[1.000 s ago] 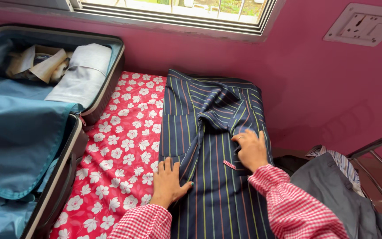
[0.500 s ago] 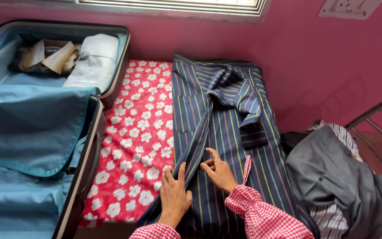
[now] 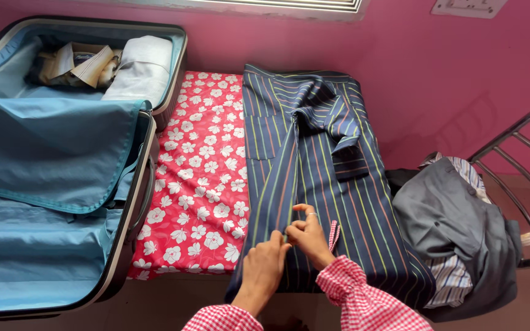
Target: The person buttons a striped shirt by hand on a bed and then folds the shirt.
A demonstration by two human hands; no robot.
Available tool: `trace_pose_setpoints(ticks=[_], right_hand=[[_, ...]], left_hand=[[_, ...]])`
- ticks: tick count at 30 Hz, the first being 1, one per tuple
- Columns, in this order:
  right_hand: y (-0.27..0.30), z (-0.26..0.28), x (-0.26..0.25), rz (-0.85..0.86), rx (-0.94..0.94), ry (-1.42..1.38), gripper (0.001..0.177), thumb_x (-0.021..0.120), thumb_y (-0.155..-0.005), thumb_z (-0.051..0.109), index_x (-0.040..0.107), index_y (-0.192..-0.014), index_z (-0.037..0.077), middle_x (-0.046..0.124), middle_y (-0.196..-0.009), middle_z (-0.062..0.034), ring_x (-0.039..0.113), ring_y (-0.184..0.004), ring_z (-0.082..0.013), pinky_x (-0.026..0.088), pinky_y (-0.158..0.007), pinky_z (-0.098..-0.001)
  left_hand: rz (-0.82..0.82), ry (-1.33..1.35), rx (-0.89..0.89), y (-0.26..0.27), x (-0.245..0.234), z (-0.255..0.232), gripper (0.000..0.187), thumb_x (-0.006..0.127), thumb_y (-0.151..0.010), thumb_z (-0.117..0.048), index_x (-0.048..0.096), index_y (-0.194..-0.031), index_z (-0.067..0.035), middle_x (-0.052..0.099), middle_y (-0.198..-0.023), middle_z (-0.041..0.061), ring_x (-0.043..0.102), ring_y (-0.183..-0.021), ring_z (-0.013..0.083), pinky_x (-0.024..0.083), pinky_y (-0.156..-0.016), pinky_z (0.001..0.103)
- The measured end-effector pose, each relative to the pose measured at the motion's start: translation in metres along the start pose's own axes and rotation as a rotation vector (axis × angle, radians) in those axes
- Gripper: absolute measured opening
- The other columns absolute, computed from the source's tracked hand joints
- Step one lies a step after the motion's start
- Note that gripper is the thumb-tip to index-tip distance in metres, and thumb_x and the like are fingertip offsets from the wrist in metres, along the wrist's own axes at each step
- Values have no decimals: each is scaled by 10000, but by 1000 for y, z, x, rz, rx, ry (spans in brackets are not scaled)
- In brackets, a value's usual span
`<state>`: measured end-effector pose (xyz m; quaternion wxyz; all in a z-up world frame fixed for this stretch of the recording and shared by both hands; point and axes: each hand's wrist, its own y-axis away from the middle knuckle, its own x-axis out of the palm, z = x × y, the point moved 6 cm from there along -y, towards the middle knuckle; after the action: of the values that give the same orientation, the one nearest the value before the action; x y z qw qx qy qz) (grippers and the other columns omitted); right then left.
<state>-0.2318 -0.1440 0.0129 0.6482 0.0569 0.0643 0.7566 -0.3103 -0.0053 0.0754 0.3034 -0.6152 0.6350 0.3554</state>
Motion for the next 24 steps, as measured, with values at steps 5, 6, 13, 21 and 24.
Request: trace_pose_setpoints(ticks=[5, 6, 13, 21, 24], right_hand=[[10, 4, -45, -185, -25, 32, 462, 548, -877, -26, 450, -1319, 68, 507, -670, 15, 452, -568, -75, 377, -491, -262], [12, 3, -51, -191, -23, 32, 462, 548, -877, -26, 450, -1319, 68, 507, -670, 15, 452, -568, -75, 377, -491, -262], [28, 8, -93, -352, -130, 320, 529, 402, -889, -85, 581, -1337, 132, 568, -742, -44, 488, -631, -113, 407, -576, -297], [33, 19, -124, -159, -192, 911, 433, 614, -949, 124, 604, -1379, 174, 733, -809, -120, 732, -755, -278, 537, -733, -375], [30, 2, -141, -120, 127, 858, 730, 745, -863, 289, 411, -1510, 239, 727, -925, -134, 784, -777, -292, 581, -763, -379]], left_hand=[[104, -66, 77, 5, 34, -14, 243, 740, -747, -161, 621, -951, -105, 697, -982, 189, 699, -937, 401, 580, -796, 488], [108, -65, 81, 8, 42, -13, 243, 740, -747, -161, 621, -951, -105, 697, -982, 189, 699, -937, 401, 580, -796, 488], [328, 63, 288, 34, 102, -39, 390, 666, -864, -114, 461, -1178, -5, 654, -953, 325, 650, -917, 527, 541, -815, 571], [804, 313, 520, 53, 131, -63, 542, 749, -853, -239, 511, -1297, -37, 672, -935, 299, 649, -932, 512, 526, -832, 577], [100, 285, 336, 15, 68, -41, 277, 714, -854, -178, 706, -1131, -167, 743, -1078, 146, 687, -1042, 367, 541, -916, 463]])
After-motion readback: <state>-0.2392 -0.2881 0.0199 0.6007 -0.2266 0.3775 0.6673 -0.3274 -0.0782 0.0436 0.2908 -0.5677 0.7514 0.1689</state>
